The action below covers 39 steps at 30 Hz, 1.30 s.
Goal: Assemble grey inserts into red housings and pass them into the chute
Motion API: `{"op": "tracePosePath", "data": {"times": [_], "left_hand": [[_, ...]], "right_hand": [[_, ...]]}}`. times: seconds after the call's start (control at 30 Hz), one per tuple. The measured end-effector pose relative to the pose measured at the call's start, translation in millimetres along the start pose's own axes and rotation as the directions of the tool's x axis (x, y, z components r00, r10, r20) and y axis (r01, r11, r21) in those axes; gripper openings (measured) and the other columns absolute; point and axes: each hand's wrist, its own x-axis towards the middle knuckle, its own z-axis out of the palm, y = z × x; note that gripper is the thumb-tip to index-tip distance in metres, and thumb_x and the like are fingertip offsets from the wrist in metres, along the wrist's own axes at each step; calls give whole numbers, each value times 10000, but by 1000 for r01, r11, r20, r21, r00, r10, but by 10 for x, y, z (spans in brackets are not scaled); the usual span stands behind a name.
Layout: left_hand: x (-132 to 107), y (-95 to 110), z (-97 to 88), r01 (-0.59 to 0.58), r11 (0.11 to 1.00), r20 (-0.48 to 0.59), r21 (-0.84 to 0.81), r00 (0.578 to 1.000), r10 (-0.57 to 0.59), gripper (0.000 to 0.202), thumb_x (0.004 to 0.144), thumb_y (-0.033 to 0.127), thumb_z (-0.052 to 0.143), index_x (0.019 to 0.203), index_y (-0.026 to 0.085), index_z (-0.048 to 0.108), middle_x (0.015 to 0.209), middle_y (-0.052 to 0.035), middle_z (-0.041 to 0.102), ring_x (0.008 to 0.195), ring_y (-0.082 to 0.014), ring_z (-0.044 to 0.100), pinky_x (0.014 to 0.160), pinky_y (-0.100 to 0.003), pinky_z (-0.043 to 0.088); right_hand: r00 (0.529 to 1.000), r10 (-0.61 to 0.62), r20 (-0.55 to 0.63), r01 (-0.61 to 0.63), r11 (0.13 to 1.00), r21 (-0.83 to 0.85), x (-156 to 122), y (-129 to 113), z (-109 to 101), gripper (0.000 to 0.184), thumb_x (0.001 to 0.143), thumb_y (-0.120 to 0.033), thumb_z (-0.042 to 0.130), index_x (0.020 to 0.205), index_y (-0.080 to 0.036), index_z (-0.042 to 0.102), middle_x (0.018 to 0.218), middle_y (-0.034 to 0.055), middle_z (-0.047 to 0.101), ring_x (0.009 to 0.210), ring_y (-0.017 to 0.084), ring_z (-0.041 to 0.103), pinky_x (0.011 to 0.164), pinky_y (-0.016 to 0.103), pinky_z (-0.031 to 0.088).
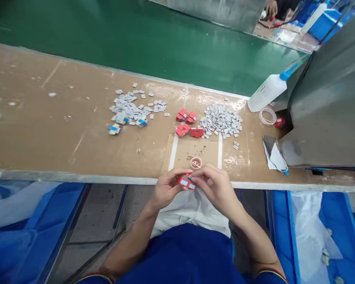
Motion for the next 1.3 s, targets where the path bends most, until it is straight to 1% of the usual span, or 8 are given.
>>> {"op": "tracePosePath", "data": {"times": [0.2, 0.5, 0.63, 0.73, 1.0, 1.13, 1.23, 1.3], "left_hand": [[-3, 0, -37, 35, 999, 37, 26, 999, -36, 422, 810, 425, 886, 1160, 200, 809, 993, -90, 832, 857, -199, 780, 795, -253, 617], [17, 73, -80, -135, 982, 40, 132, 991, 130, 304, 900, 303, 811, 1182, 191, 801, 919, -84, 844, 708, -157, 789, 701, -204, 635], [21, 129, -136, -223, 959, 108, 176, 972, 206, 281, 938, 243, 766, 1217, 215, 792, 1029, -98, 844, 795, -167, 818, 746, -196, 649], [32, 183, -189, -280, 928, 172, 244, 955, 243, 272, 950, 224, 747, 1218, 216, 790, 1105, -107, 832, 924, -198, 827, 828, -224, 661], [60, 380, -211, -393, 840, 316, 374, 906, 283, 354, 970, 224, 722, 1323, 207, 724, 1198, -119, 808, 1091, -214, 794, 958, -252, 641], [48, 404, -185, -406, 802, 300, 439, 907, 295, 399, 955, 269, 746, 1347, 214, 696, 1164, -106, 819, 1006, -187, 815, 882, -213, 652], [23, 363, -166, -466, 771, 278, 433, 883, 378, 417, 955, 282, 741, 1362, 215, 684, 1174, -124, 813, 1059, -207, 803, 926, -252, 653], [6, 334, -154, -484, 771, 268, 413, 874, 405, 426, 968, 260, 721, 1387, 207, 665, 1206, -142, 800, 1101, -213, 790, 943, -265, 652]], "right_hand": [[1000, -14, 8, 14, 998, -54, 25, 5, 19, 84, 1003, -174, 663, 935, -215, 691, 836, 3, 632, 722, 131, 576, 658, 247, 437], [993, -114, -12, 111, 983, -147, 54, -119, 119, 170, 1024, -114, 586, 873, -192, 597, 818, -1, 503, 710, 127, 524, 638, 242, 409], [982, -164, 99, 179, 967, -182, 49, -134, 76, 159, 1044, -116, 549, 908, -190, 584, 833, 6, 501, 726, 135, 503, 644, 253, 395], [971, -208, 120, 229, 952, -204, 24, -102, 75, 140, 1051, -133, 554, 929, -191, 590, 843, 8, 511, 739, 136, 501, 665, 260, 403], [991, -131, -34, 131, 991, 17, -58, -110, 91, 98, 990, -107, 659, 952, -198, 657, 867, 7, 631, 768, 120, 613, 693, 232, 485], [996, -74, -59, 75, 997, 19, -74, -142, 78, 80, 985, -134, 687, 951, -207, 684, 873, 11, 691, 769, 127, 640, 686, 237, 502], [992, -46, -121, 49, 998, 24, -105, -140, 133, 66, 982, -150, 699, 962, -212, 688, 878, 12, 704, 760, 130, 648, 674, 240, 506], [983, -88, -163, 88, 996, -9, -140, -139, 178, 81, 991, -130, 674, 988, -211, 676, 898, 20, 683, 783, 135, 644, 692, 250, 508]]}}
